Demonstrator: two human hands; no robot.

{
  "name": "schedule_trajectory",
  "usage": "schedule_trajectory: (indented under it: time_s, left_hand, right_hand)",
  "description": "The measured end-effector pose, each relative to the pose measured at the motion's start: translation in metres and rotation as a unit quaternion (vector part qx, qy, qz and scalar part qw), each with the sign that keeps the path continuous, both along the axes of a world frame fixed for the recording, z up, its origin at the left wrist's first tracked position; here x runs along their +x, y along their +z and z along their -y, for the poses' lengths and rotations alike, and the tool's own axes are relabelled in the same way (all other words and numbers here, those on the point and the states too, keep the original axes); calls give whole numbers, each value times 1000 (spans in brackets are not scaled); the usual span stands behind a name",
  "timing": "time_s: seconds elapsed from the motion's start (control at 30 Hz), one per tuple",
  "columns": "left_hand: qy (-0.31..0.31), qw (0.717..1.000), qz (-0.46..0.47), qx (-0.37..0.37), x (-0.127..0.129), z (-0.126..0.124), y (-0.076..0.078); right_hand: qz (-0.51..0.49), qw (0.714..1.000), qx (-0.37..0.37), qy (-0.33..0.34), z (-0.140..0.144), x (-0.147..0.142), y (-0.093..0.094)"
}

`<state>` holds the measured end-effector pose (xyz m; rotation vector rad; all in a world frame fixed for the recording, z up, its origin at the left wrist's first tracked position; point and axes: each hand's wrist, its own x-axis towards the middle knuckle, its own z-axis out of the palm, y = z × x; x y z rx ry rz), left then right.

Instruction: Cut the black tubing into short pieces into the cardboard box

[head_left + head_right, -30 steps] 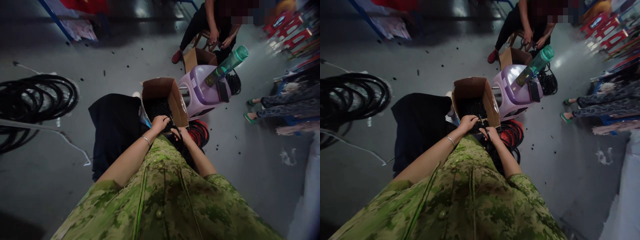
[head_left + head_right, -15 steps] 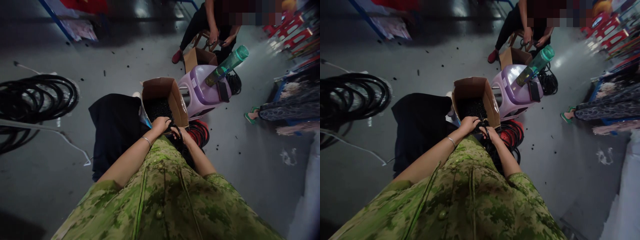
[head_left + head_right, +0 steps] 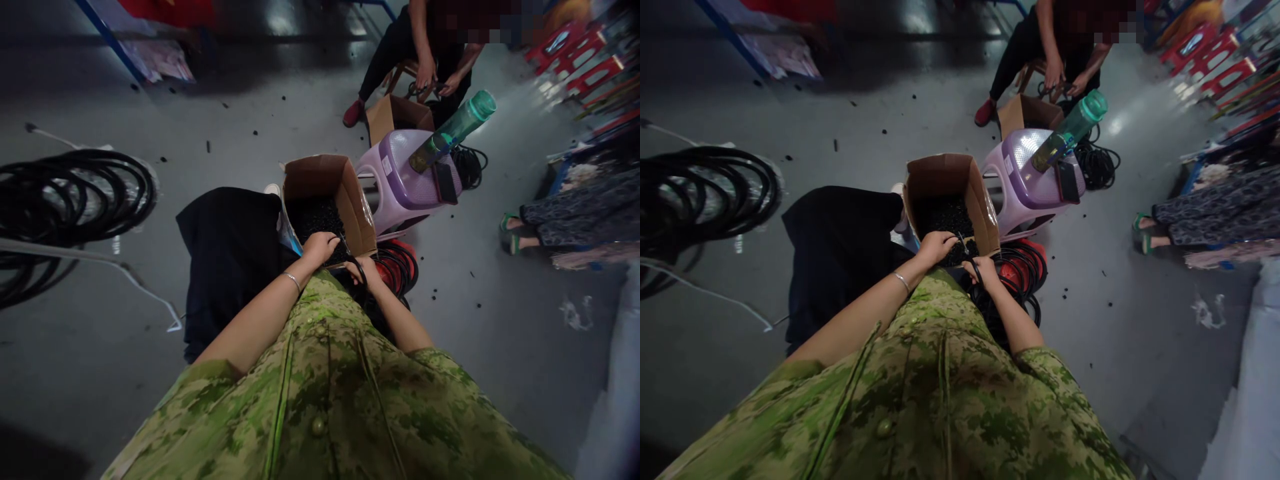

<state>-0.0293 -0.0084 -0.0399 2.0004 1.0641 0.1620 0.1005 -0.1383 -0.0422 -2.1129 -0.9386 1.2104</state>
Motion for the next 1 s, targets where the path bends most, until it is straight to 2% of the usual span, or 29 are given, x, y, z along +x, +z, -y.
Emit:
schedule_trajectory:
  time_s: [0.1, 0.23, 0.43, 0.53, 0.8, 1.0]
  left_hand:
    - [14, 1000, -1, -5, 0, 1, -1]
    - [18, 1000, -4, -8, 0, 1, 0]
    - [-53, 999, -8, 8, 1, 0, 3]
    - [-58, 998, -10, 13, 1, 0, 4]
    - [15, 999, -23, -26, 1, -2, -4]
    - [75, 996, 5, -57, 3, -5, -10]
  right_hand:
    - [23, 1000, 1, 12, 0, 0, 2]
    - [3, 1000, -27, 14, -2, 6, 7]
    - [-40, 997, -59, 26, -9, 14, 11]
    - [-59, 997, -51, 10, -12, 11, 6]
    - [-31, 999, -3, -16, -9, -2, -5]
    - [2, 1000, 11, -13, -7, -7, -12]
